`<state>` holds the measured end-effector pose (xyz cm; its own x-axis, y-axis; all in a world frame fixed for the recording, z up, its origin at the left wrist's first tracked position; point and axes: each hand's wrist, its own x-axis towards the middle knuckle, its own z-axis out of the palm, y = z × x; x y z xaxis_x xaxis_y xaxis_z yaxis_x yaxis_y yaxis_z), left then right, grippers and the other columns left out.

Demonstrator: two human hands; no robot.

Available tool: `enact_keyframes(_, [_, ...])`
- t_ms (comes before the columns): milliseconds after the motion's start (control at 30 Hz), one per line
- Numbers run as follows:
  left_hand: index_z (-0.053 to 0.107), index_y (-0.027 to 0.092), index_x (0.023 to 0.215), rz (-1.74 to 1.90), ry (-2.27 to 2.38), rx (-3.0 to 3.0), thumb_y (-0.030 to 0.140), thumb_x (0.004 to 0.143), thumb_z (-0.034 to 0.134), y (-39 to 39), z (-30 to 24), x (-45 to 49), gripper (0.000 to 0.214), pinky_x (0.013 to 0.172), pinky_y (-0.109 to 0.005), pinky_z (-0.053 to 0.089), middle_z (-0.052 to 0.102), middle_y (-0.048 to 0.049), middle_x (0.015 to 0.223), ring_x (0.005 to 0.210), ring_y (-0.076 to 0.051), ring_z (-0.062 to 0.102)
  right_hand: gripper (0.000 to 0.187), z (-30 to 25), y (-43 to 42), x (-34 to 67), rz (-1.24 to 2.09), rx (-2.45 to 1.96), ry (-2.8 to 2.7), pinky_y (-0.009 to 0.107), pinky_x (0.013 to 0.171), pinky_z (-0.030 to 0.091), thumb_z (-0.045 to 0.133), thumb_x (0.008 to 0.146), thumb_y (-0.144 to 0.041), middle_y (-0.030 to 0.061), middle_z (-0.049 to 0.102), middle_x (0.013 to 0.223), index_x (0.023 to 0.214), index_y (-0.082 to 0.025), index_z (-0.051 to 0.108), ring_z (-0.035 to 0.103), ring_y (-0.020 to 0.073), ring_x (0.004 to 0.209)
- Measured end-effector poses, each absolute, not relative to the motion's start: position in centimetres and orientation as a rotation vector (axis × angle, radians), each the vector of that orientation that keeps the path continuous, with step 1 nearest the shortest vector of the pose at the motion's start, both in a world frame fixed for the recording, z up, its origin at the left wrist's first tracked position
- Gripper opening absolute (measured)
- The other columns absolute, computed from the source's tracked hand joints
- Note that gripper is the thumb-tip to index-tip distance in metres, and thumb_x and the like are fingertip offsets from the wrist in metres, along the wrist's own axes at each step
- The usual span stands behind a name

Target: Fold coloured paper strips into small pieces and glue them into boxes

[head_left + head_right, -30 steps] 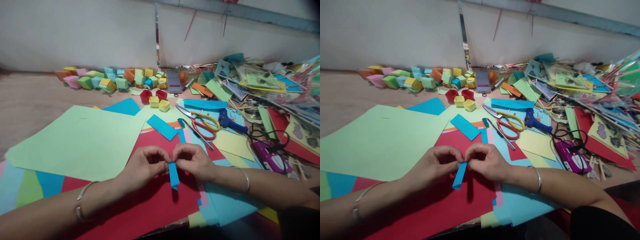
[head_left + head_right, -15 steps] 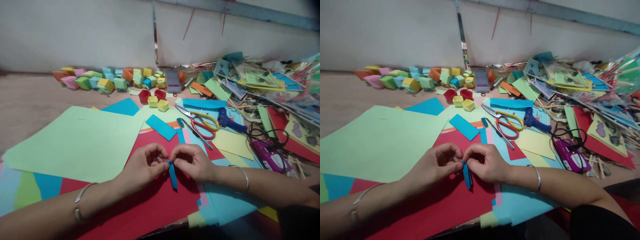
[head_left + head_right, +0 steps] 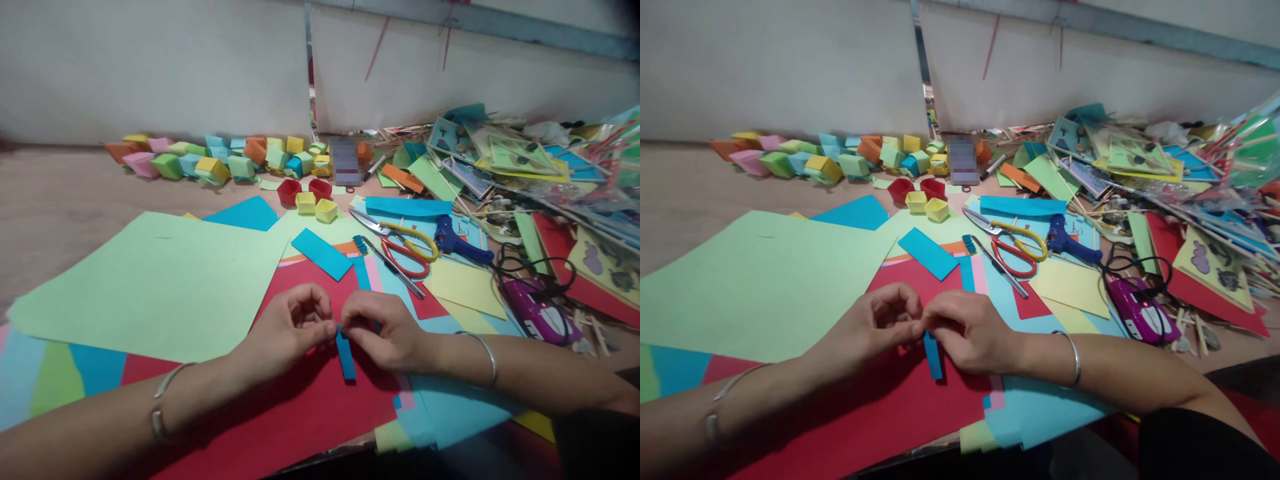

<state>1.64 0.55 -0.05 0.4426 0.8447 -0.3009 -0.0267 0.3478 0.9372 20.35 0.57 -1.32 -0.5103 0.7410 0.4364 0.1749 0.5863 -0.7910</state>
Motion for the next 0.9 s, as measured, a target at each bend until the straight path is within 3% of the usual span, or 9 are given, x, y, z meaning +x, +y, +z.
enact_keyframes(167, [0.052,0.017,0.075,0.734,0.941,1.028,0.03,0.07,0.081,0.9,-0.2,1.2,0.032,0.049,-0.017,0.045,0.061,0.0062,0.056,0.049,-0.007,0.057,0.022,-1.5,1.5,20.8,0.638,-0.431,-2.203,0.033,0.075,0.052,0.038,0.085,-0.005,0.0079,0.063,0.084,0.094,-0.019,0.053,0.058,0.0173,0.079])
enact_keyframes(267, [0.054,0.017,0.076,0.761,0.956,1.028,0.029,0.069,0.081,1.0,-0.2,1.0,0.031,0.048,-0.018,0.046,0.061,0.0065,0.056,0.048,-0.007,0.056,0.014,-1.8,1.7,20.7,0.578,-0.43,-2.207,0.033,0.078,0.053,0.044,0.091,-0.009,0.0086,0.065,0.085,0.096,-0.018,0.053,0.059,0.0176,0.082])
enact_keyframes(433, [0.056,0.016,0.072,0.824,0.992,1.022,0.028,0.067,0.082,0.8,-0.1,1.1,0.029,0.048,-0.017,0.046,0.059,0.0069,0.057,0.049,-0.007,0.056,0.009,-1.8,1.3,20.4,0.596,-0.568,-2.098,0.031,0.074,0.053,0.052,0.088,-0.01,0.007,0.065,0.081,0.088,-0.018,0.056,0.061,0.0166,0.079])
enact_keyframes(633, [0.059,0.016,0.069,0.838,1.061,1.048,0.027,0.066,0.082,0.7,0.0,1.4,0.025,0.049,-0.018,0.046,0.062,0.0039,0.056,0.05,-0.008,0.057,0.009,-1.8,0.8,19.9,0.861,-0.831,-1.884,0.026,0.061,0.049,0.056,0.08,-0.013,0.0013,0.06,0.072,0.075,-0.02,0.054,0.057,0.0125,0.065])
enact_keyframes(900, [0.061,0.016,0.068,0.876,1.086,1.091,0.023,0.064,0.08,0.5,0.3,1.9,0.02,0.05,-0.019,0.047,0.061,0.0034,0.058,0.051,-0.009,0.057,0.008,-1.9,0.4,19.8,1.012,-0.912,-1.783,0.023,0.057,0.045,0.054,0.076,-0.012,-0.0014,0.056,0.07,0.074,-0.02,0.053,0.053,0.0098,0.06])
